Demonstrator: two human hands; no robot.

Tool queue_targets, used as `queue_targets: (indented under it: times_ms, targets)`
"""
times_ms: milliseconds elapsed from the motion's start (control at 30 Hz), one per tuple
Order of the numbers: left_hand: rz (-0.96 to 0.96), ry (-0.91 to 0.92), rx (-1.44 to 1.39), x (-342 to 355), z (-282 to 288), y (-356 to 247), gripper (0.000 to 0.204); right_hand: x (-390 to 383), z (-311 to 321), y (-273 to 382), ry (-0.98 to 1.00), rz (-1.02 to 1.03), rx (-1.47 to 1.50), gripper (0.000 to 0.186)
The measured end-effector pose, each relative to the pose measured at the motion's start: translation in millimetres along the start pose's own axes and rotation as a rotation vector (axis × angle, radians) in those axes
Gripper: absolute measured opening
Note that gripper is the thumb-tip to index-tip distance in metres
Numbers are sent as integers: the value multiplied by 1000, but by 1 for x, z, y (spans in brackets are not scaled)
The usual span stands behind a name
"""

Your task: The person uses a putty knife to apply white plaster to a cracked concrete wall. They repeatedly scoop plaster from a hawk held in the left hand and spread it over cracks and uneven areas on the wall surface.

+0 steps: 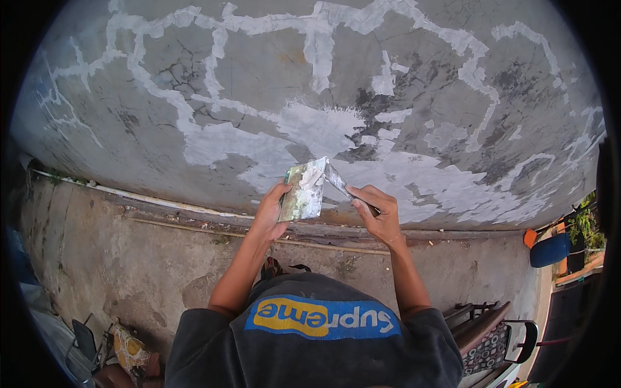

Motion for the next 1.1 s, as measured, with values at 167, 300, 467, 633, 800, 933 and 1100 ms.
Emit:
queue_targets:
  times_ms: [167,300,467,633,800,933,1100]
  targets:
    - [-15,36,-3,-25,-51,20,42,-23,25,7,29,74,21,33]
    - [0,-41,10,-36,-61,40,45,-48,43,7,57,75,21,35]
    - [-45,-71,92,-56,-81,40,43,-82,76,13,137,84,-59,40]
    - [-82,-55,27,-63,-96,37,40,-101,104,10,81,66,-120,40]
    - [-21,-185,-7,-61,-112,55,29,-83,101,41,-122,201,-56,40]
    - [6,-192,-5,-60,-127,62,25,-86,78,35,-119,139,1,35]
    - [-4,-190,-58,-54,-113,56,25,-117,89,13,-124,69,-57,33]
Point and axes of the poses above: each hand's wrist, its own x-axis towards the middle knuckle, its own z-axis out of the back of the hand, y = z × x, the point moved 4 cm from there along x, towards the middle knuckle, and after that the axes turned 7 degrees about x, right-handed, at the moved point
